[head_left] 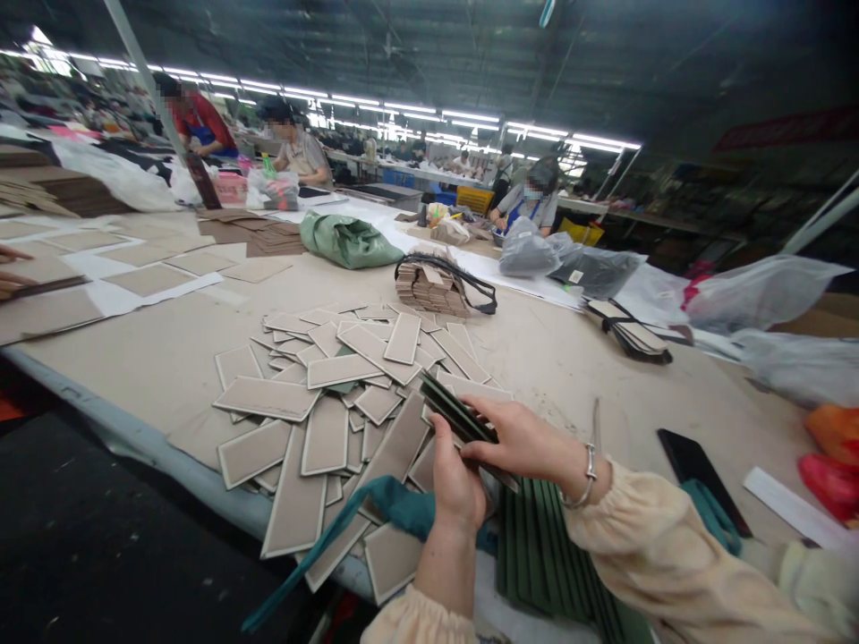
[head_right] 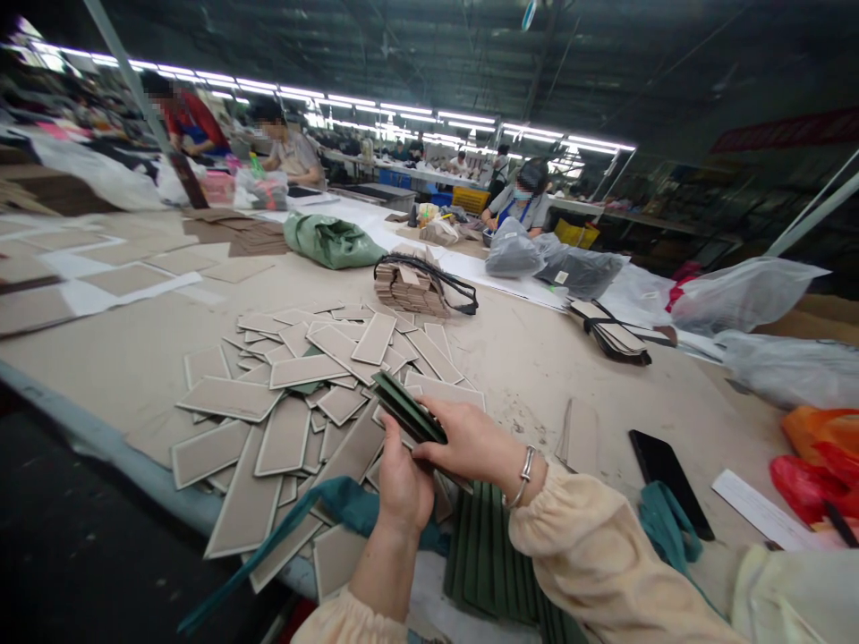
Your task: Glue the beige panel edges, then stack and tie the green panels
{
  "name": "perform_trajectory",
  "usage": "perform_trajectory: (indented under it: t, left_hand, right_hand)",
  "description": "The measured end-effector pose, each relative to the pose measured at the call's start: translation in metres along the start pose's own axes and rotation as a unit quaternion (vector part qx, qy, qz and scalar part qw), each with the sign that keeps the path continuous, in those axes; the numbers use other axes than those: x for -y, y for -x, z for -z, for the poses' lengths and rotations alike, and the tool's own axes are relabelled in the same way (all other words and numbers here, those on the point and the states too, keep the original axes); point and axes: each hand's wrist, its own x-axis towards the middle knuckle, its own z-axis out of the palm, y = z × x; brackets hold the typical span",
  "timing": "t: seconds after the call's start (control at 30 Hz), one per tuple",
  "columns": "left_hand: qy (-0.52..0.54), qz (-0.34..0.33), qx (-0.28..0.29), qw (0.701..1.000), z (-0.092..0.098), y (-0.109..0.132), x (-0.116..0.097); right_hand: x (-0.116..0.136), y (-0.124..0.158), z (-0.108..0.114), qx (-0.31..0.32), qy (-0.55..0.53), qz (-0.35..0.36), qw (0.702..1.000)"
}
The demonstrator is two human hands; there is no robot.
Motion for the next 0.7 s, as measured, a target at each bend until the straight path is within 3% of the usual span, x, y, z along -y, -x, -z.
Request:
perform_trajectory:
  t: [0.13,0.27,0.37,0.47,0.53,0.7]
  left_hand:
    - [-0.001,0.011,-0.003,1.000,0.001,-0.001,0.002]
    - [0.021,0.010,-0.041,0.999,0.006,-0.008,0.003]
    - [0.020,-0.002,-0.092,0.996,0.009,-0.013,0.002]
    - [0.016,-0.032,-0.102,0.994,0.008,-0.013,0.002]
    - [0.013,-0.022,-0.090,0.996,0.007,-0.011,0.003]
    - [0.032,0.012,-0.030,0.999,0.008,-0.007,0.006]
  right_hand:
    - [-0.006,0.008,0.009,0.005,0.016,0.001,1.000]
    - [-0.021,0.016,0.020,-0.080,0.036,-0.090,0.992]
    - [-0.030,0.028,0.033,-0.105,-0.111,-0.131,0.980]
    - [-0.032,0.037,0.037,-0.031,-0.334,-0.147,0.931]
    - [-0.032,0.039,0.032,0.009,-0.375,-0.148,0.915]
    - [-0.026,0.030,0.002,-0.027,-0.211,-0.124,0.969]
